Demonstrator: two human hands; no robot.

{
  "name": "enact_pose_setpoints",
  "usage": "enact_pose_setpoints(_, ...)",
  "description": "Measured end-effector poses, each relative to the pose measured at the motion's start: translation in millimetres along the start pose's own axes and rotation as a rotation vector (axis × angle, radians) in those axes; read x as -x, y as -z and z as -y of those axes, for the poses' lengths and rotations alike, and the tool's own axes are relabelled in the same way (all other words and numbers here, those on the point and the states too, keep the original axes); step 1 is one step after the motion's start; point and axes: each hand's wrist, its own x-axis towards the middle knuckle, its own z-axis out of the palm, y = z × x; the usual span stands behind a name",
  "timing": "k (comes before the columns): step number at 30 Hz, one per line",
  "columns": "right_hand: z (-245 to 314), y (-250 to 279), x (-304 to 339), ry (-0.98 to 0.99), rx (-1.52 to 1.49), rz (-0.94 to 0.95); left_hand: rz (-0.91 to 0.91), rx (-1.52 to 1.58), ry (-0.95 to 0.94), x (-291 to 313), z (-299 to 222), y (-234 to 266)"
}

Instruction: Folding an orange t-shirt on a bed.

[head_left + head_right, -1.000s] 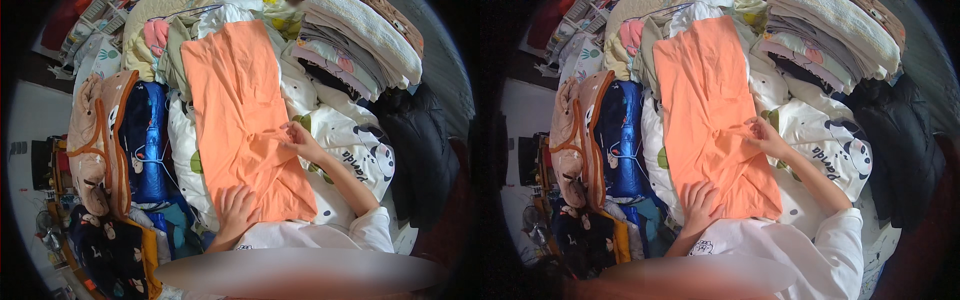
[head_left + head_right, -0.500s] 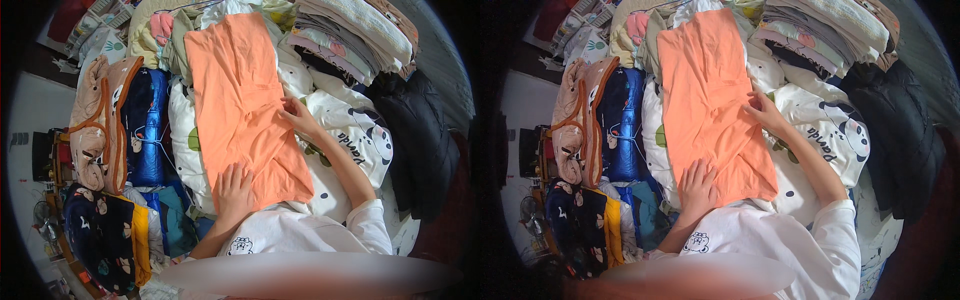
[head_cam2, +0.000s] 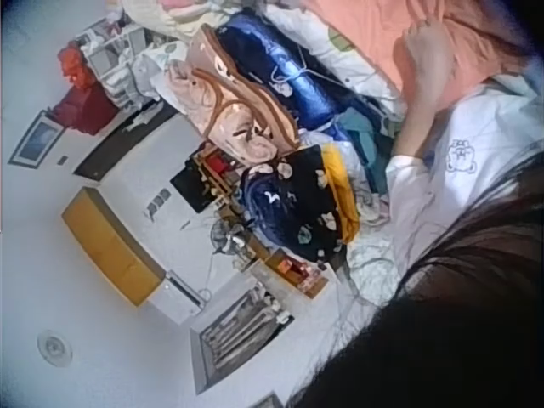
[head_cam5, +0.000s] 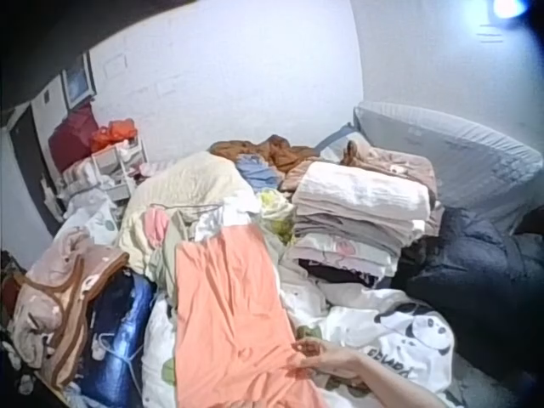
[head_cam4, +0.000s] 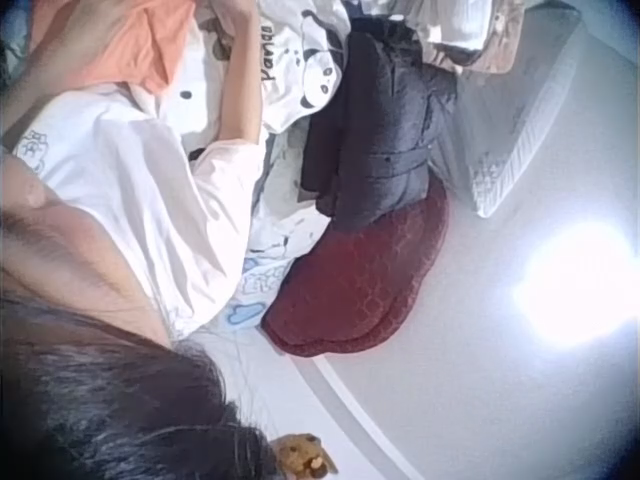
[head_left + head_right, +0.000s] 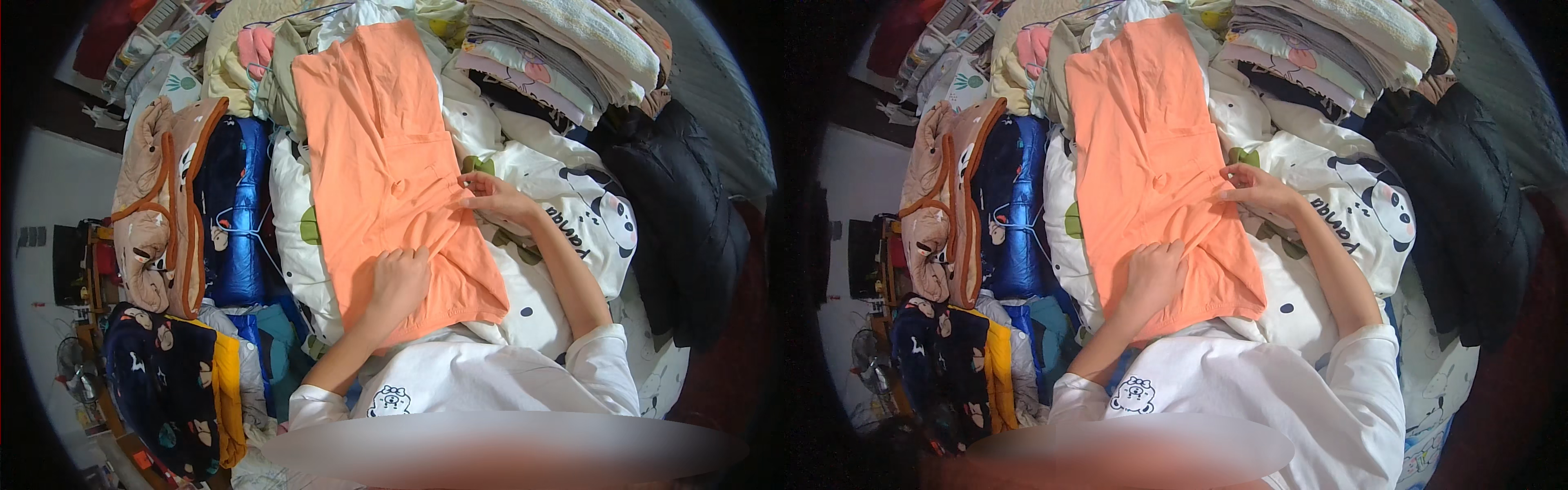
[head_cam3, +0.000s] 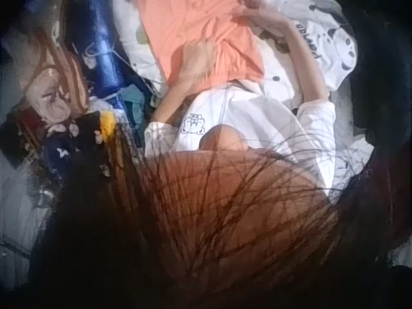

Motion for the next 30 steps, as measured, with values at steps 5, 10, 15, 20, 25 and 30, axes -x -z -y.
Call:
enact_pose_setpoints(5, 3, 0, 6, -0.020, -0.089, 0.063, -0.049, 0.388, -0.173, -6, 8, 20)
enact_pose_setpoints(10, 1, 8, 10, 0.041, -0.151, 0.106, -0.059, 0.479, -0.291, -12, 8, 32)
enact_pose_setpoints(15, 38, 25, 24, -0.123, 0.292, 0.039, 0.100, 0.410, -0.343, -7, 27, 20)
enact_pose_setpoints(20, 11, 9, 31, -0.285, 0.687, -0.056, 0.536, 0.573, -0.068, -37, 30, 47)
enact_pose_setpoints(25, 9, -1, 42, -0.298, 0.660, -0.061, -0.074, 0.267, -0.174, -110, 58, 1)
enact_pose_setpoints(30, 5, 5, 50, -0.305, 0.547, -0.083, 0.049, 0.106, -0.304, -169, 73, -7)
